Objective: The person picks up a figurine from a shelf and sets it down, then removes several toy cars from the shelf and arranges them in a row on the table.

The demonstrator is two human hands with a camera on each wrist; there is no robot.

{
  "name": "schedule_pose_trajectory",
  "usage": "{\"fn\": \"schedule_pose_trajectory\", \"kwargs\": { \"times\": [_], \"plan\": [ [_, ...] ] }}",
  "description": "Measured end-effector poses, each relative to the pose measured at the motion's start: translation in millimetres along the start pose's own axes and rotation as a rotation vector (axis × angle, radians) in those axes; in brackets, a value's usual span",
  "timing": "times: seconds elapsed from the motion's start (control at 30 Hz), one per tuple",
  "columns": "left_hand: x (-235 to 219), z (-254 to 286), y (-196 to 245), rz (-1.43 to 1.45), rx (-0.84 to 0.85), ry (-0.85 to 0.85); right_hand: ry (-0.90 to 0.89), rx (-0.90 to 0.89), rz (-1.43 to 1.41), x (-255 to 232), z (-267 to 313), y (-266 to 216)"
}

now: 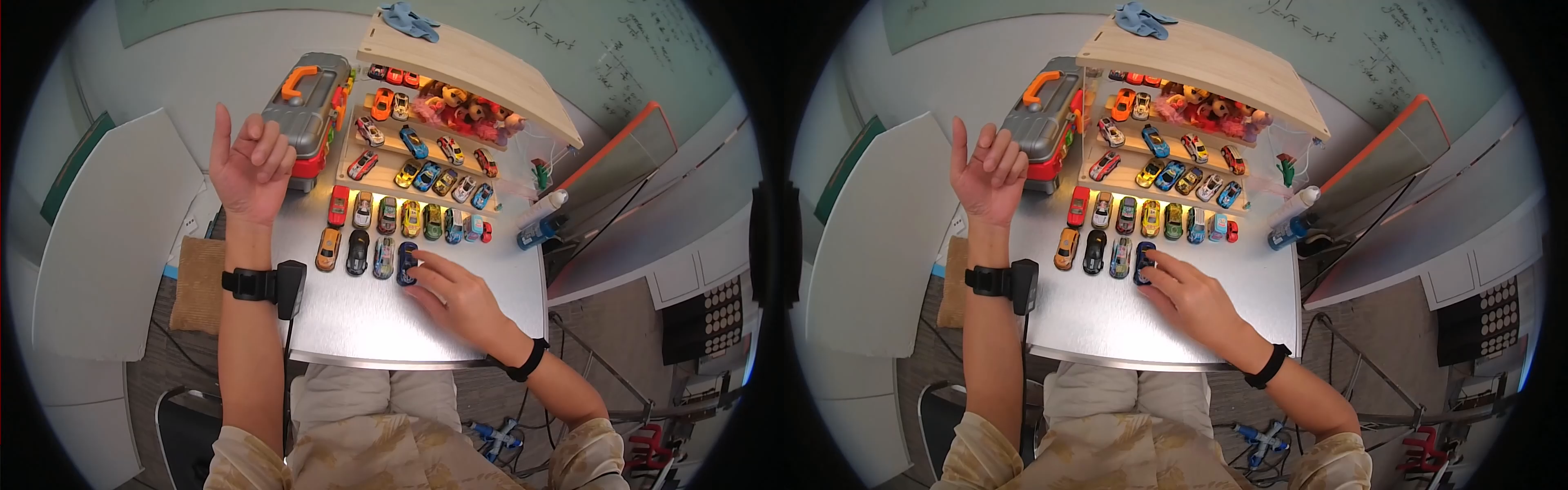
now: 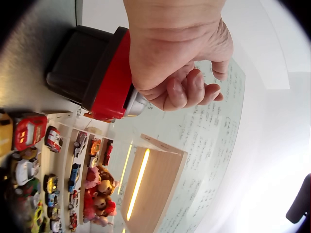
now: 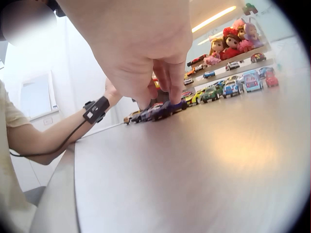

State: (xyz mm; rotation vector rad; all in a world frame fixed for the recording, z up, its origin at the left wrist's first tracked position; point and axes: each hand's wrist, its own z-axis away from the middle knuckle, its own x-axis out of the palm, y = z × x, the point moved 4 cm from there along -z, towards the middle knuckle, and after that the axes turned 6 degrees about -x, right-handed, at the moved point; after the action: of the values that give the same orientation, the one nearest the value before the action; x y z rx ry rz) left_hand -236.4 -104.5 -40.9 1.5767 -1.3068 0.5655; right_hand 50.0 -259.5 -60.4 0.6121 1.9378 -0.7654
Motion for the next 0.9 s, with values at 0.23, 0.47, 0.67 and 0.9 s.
{"fn": "schedule_pose_trajectory", "kwargs": {
  "times": [0.23, 0.47, 0.67, 0.9],
  "plan": [
    [-0.6, -0.3, 0.2, -0.002, -0.001, 0.005, 0.133, 0.176, 0.245, -46.0, -75.2, 54.5],
    [-4.1, 0.6, 1.5, 0.014, -0.002, -0.002, -0.05, 0.296, 0.369, -13.9, -109.6, 94.2],
    [-3.5, 1.2, 3.1, 0.016, 0.004, -0.004, -0.134, 0.335, 0.391, -2.7, -116.4, 102.6],
    [-2.3, 0.3, 3.3, 0.011, 0.01, 0.002, -0.148, 0.281, 0.397, -1.1, -116.5, 102.2]
  ]
}}
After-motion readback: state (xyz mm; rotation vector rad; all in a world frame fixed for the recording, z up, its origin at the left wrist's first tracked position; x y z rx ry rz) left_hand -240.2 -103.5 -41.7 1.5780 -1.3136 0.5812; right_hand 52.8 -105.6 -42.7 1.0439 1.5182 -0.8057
